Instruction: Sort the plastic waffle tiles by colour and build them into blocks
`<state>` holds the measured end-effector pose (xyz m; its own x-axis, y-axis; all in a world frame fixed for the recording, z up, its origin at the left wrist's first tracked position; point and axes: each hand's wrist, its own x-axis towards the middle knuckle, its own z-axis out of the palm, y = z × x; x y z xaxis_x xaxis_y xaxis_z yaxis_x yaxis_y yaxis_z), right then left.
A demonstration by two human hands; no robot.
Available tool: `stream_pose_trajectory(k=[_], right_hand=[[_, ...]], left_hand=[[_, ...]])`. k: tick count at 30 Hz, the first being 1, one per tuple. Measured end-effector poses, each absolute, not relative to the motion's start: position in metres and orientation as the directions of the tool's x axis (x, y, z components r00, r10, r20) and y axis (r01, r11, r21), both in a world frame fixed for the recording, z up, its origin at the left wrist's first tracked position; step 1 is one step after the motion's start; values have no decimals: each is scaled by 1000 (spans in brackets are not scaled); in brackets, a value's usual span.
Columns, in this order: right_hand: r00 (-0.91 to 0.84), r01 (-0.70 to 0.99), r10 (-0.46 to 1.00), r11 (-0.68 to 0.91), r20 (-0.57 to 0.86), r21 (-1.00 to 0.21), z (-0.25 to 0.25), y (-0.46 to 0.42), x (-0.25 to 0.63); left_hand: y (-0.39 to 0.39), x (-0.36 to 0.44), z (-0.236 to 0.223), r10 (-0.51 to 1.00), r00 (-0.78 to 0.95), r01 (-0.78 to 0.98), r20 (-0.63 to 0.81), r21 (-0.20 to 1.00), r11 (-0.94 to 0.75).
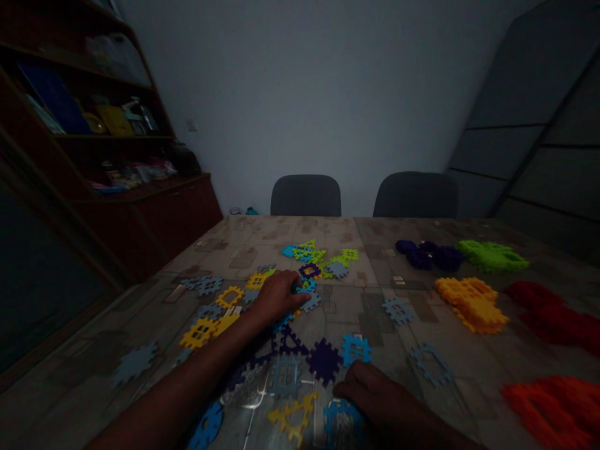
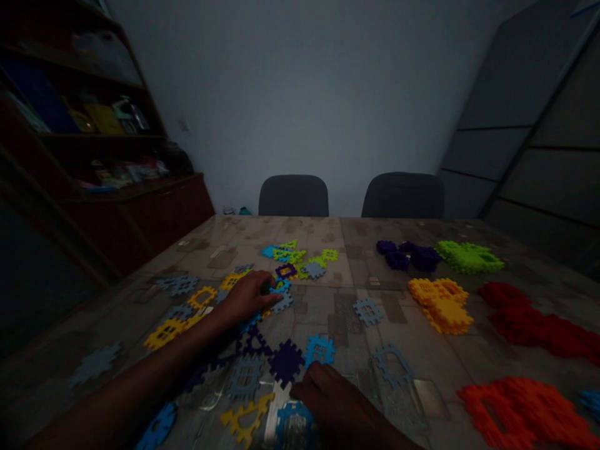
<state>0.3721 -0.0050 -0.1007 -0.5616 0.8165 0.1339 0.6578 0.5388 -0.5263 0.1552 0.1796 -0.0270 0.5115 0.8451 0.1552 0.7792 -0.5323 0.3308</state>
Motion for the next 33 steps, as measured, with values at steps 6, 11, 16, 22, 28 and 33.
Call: stream_pose_trajectory(k=[6,11,16,22,28,33], right_hand=[[-526,578,832,503,178,-643,-71,-15,374],[-505,555,850,454,151,-697,-61,-14,378],[-522,577,845,447,112,-684,-59,-10,383],[-493,555,854,454,164,-697,-52,-10,386],[-457,565,845,516,277,-644,-44,-9,384],[-454,561,835,540,312,-627,-45,-10,381]], left_hand=[[171,158,-26,867,451,769,211,401,-498],[146,145,-22,807,532,637,257,505,-582],[104,127,-21,752,605,550,260,546,-631],[65,106,-23,755,625,551,197,574,-606],[48,111,-26,630,744,411,220,592,-693],[44,120,-30,550,806,327,220,610,-722]])
